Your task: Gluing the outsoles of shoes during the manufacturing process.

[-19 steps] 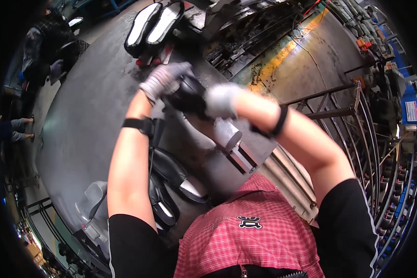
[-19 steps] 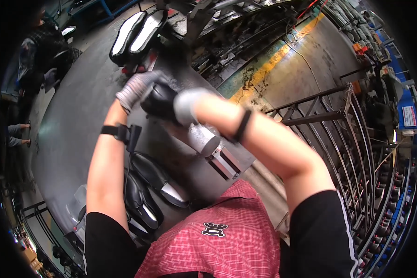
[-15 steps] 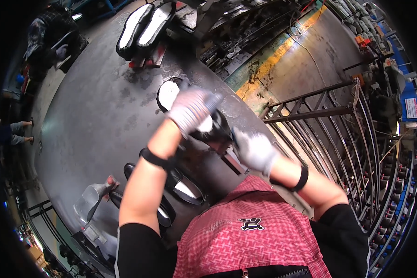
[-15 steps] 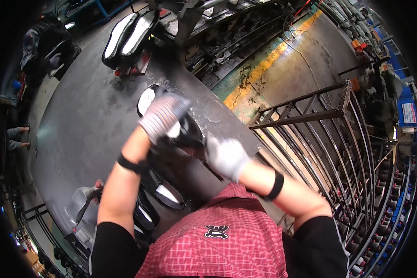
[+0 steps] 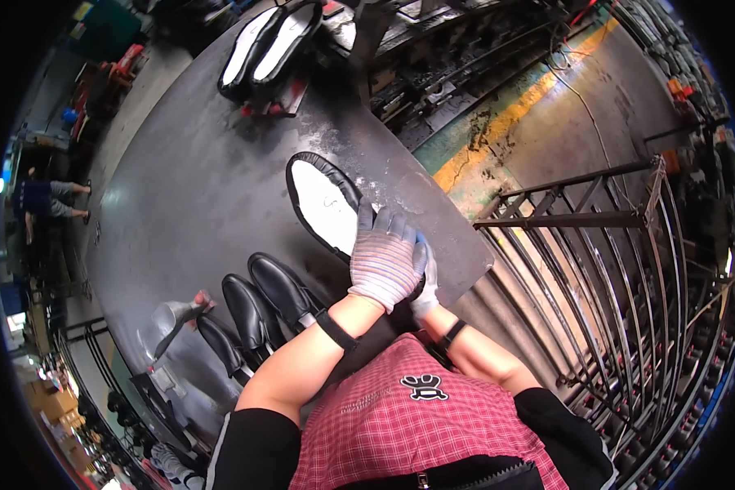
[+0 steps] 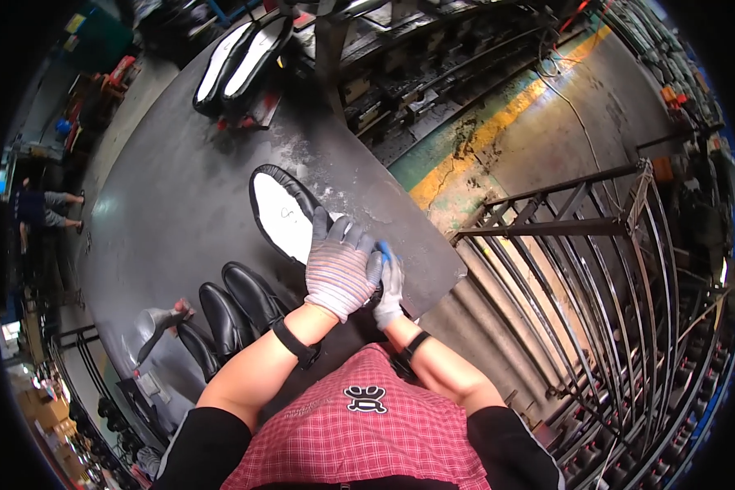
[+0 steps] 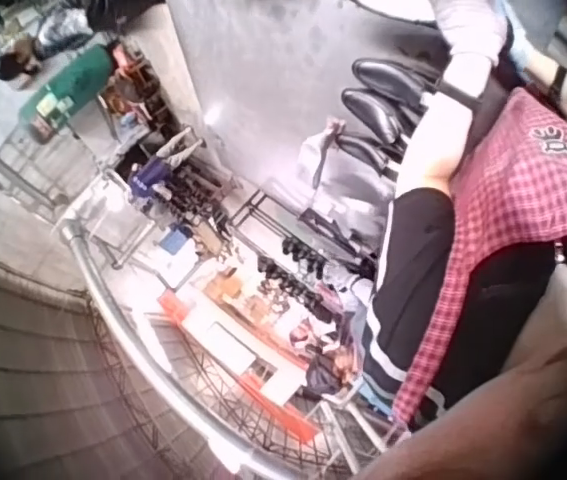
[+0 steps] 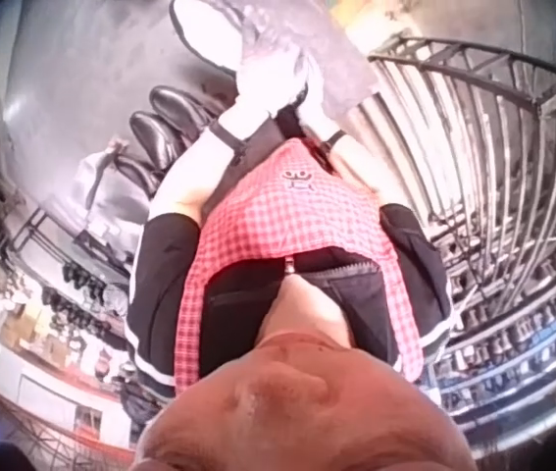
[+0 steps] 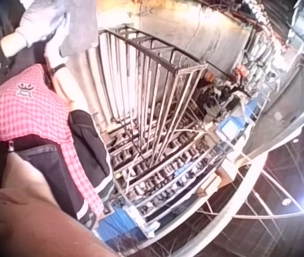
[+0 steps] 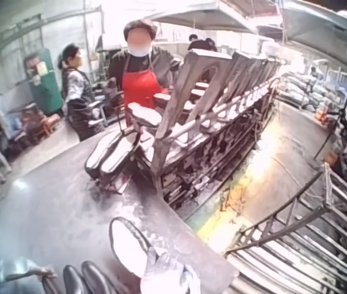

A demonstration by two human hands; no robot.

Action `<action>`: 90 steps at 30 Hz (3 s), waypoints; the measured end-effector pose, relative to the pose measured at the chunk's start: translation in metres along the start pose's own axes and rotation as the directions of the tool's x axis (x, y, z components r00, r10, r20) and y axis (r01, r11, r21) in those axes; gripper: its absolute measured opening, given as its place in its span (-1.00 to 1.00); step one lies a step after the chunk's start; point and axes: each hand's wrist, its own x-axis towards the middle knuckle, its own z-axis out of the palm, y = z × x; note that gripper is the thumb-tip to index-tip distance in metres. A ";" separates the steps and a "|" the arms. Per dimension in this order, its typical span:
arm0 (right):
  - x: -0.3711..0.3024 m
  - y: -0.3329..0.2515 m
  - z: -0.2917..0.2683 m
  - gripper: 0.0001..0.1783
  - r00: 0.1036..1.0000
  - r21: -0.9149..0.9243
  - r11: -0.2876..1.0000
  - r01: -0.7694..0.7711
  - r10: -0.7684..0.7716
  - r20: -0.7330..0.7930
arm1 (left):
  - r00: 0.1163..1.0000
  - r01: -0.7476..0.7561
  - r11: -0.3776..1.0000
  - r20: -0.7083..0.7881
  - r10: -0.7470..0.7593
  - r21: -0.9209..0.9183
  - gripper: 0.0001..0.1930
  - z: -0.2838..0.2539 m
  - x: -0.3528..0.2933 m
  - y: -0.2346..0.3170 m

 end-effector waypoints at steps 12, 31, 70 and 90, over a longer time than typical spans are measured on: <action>-0.020 -0.151 -0.034 -0.15 0.777 -0.476 0.647 0.595 -0.313 0.546 | 0.685 0.038 -0.819 0.611 -0.397 -0.573 -0.61 0.013 -0.011 -0.151; 0.133 -0.228 0.329 0.25 0.668 -0.229 0.691 0.686 -0.472 0.576 | -0.521 -0.279 0.064 0.095 -0.848 -0.958 -0.34 -0.063 -0.368 -0.346; -0.065 -0.134 -0.119 0.36 0.854 -0.522 0.744 0.417 -0.123 0.506 | 0.118 0.877 -0.443 0.977 -0.176 -0.186 -0.17 0.024 -0.275 -0.018; -0.087 -0.057 -0.129 -0.80 0.879 -0.582 0.742 0.332 -0.020 0.476 | 0.324 0.253 -0.435 0.499 -0.804 -0.864 -0.44 -0.013 -0.215 -0.042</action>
